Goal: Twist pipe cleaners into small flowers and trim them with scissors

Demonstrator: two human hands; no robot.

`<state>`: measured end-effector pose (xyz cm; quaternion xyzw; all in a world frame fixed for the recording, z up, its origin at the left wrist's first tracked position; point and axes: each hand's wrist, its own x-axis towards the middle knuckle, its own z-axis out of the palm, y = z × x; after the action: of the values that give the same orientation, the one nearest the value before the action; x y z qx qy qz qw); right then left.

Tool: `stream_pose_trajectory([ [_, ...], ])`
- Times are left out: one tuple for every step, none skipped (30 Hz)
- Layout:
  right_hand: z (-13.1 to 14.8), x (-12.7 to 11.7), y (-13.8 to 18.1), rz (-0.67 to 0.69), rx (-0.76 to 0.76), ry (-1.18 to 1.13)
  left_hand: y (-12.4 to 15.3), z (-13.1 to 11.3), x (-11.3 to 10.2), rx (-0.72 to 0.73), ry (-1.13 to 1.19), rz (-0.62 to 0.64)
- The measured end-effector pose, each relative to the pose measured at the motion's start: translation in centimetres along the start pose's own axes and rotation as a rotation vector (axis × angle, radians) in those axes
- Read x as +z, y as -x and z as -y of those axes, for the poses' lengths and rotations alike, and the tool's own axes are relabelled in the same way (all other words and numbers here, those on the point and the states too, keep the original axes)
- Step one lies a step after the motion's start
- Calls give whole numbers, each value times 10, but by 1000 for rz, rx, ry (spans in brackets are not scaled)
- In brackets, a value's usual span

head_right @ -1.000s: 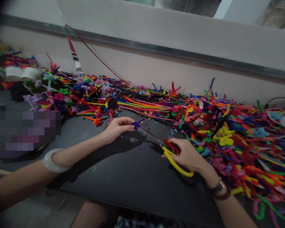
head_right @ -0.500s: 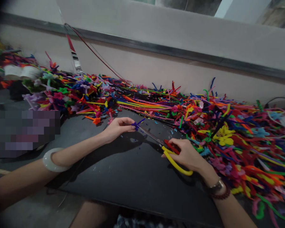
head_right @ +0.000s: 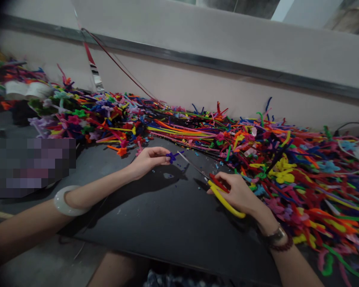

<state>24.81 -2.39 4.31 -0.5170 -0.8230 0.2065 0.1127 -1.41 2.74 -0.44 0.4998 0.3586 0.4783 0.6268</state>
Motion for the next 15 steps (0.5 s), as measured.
stream_pose_trajectory([
  [0, -3, 1, 28, 12, -44, -1, 0, -1, 11, -5, -4],
  [0, -5, 3, 60, 17, -85, -1, 1, -1, 23, -10, -9],
  [0, -8, 4, 92, 22, -120, -1, 1, -1, 34, -16, -15],
  [0, -10, 6, 119, 29, -144, -2, 1, -2, 44, -24, -21],
  [0, -12, 8, 141, 43, -161, -2, 0, -2, 53, -34, -23],
  [0, -13, 10, 158, 66, -174, -2, 0, -1, 60, -46, -22],
  [1, -14, 12, 173, 92, -187, -1, -1, -1, 71, -62, -18],
  [2, -15, 13, 189, 113, -200, -1, -2, -1, 85, -81, -10],
  [3, -15, 13, 208, 127, -211, 0, -4, 0, 103, -103, -3],
  [5, -15, 13, 226, 132, -218, 1, -5, 0, 125, -126, 3],
  [6, -15, 13, 246, 131, -222, 1, -6, 1, 147, -149, 7],
  [8, -15, 12, 264, 128, -223, 2, -7, 1, 161, -169, 6],
  [10, -14, 11, 282, 126, -222, 3, -8, 2, 166, -184, 1],
  [11, -14, 10, 298, 125, -221, 3, -8, 2, 163, -194, -5],
  [11, -13, 9, 314, 122, -222, 3, -8, 2, 153, -200, -8],
])
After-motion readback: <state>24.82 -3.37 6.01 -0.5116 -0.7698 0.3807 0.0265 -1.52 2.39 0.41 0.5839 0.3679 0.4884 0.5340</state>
